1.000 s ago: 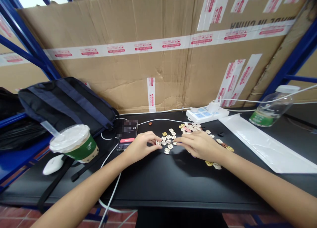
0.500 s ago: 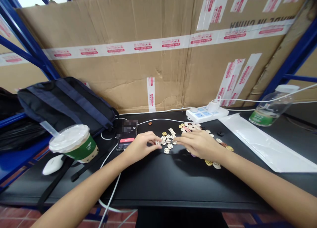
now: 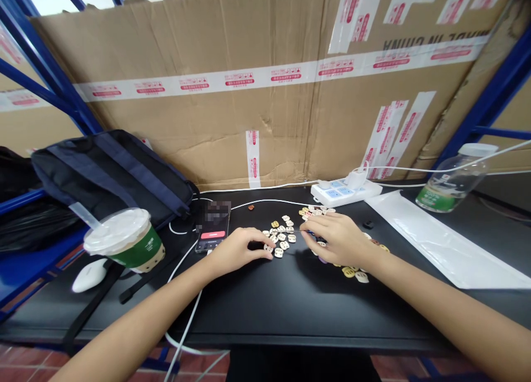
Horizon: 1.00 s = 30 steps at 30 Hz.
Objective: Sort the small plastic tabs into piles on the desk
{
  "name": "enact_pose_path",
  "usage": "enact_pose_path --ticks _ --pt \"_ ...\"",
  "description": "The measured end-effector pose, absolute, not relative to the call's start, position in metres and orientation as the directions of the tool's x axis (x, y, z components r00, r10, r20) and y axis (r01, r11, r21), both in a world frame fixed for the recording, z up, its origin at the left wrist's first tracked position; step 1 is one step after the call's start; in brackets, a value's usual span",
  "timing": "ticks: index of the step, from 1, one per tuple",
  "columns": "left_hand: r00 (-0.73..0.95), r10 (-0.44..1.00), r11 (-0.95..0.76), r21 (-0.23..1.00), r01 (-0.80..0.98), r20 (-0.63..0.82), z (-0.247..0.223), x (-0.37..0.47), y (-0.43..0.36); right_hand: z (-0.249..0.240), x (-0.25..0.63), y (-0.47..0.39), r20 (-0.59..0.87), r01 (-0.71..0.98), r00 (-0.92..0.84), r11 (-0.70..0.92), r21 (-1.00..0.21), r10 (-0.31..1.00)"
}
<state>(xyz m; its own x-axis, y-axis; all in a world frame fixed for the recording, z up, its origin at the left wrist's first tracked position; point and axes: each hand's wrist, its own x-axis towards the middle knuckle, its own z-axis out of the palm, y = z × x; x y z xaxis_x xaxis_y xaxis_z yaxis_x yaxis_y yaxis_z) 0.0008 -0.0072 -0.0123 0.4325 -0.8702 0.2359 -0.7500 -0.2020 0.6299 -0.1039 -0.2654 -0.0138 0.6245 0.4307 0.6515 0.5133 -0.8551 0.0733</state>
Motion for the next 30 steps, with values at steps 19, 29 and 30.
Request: enact_pose_path --ticks 19,29,30 --pt "0.301 -0.933 -0.148 0.555 -0.819 0.195 0.001 0.001 -0.001 -0.014 -0.105 -0.264 0.66 0.513 0.615 -0.855 0.082 0.432" --pt "0.341 -0.918 -0.216 0.465 -0.859 0.204 0.003 0.004 0.002 -0.014 -0.105 -0.264 0.663 0.509 0.614 -0.857 0.083 0.429" --pt "0.33 -0.92 -0.203 0.463 -0.863 0.211 0.004 0.003 0.002 -0.014 -0.105 -0.264 0.663 0.508 0.614 -0.857 0.085 0.429"
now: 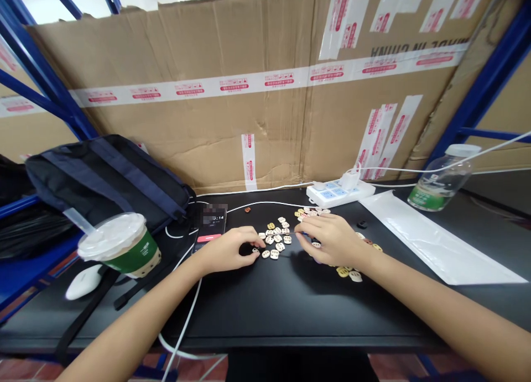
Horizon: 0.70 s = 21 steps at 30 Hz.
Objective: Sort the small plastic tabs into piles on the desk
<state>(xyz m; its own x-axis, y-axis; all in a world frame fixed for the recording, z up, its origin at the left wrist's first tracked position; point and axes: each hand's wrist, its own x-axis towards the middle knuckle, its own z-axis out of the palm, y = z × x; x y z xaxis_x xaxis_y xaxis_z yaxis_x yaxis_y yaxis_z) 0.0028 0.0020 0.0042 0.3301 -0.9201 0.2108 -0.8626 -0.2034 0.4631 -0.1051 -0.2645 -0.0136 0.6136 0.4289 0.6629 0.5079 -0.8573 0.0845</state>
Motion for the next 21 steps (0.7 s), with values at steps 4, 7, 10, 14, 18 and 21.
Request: enact_pose_path --ticks 4,7,10,14,18,21 --pt "0.241 -0.947 -0.12 0.461 -0.879 0.213 0.012 -0.001 0.002 -0.014 -0.104 -0.265 0.663 0.463 0.637 -0.883 0.078 0.393" --pt "0.188 -0.965 -0.093 0.435 -0.895 0.18 0.012 -0.003 0.0 -0.014 -0.103 -0.265 0.645 0.384 0.69 -0.922 0.056 0.327" --pt "0.212 -0.961 -0.124 0.411 -0.903 0.177 0.007 -0.003 -0.002 -0.014 -0.103 -0.264 0.592 0.306 0.761 -0.951 0.032 0.265" --pt "0.292 -0.93 -0.178 0.421 -0.889 0.224 -0.002 -0.003 -0.004 -0.015 -0.102 -0.263 0.509 0.229 0.839 -0.973 -0.01 0.192" --pt "0.284 -0.924 -0.159 0.417 -0.895 0.257 -0.004 -0.003 -0.005 -0.017 -0.1 -0.263 0.449 0.221 0.878 -0.972 -0.073 0.166" --pt "0.272 -0.917 -0.166 0.339 -0.926 0.292 0.002 -0.001 -0.004 -0.017 -0.097 -0.262 0.408 0.212 0.901 -0.97 -0.121 0.146"
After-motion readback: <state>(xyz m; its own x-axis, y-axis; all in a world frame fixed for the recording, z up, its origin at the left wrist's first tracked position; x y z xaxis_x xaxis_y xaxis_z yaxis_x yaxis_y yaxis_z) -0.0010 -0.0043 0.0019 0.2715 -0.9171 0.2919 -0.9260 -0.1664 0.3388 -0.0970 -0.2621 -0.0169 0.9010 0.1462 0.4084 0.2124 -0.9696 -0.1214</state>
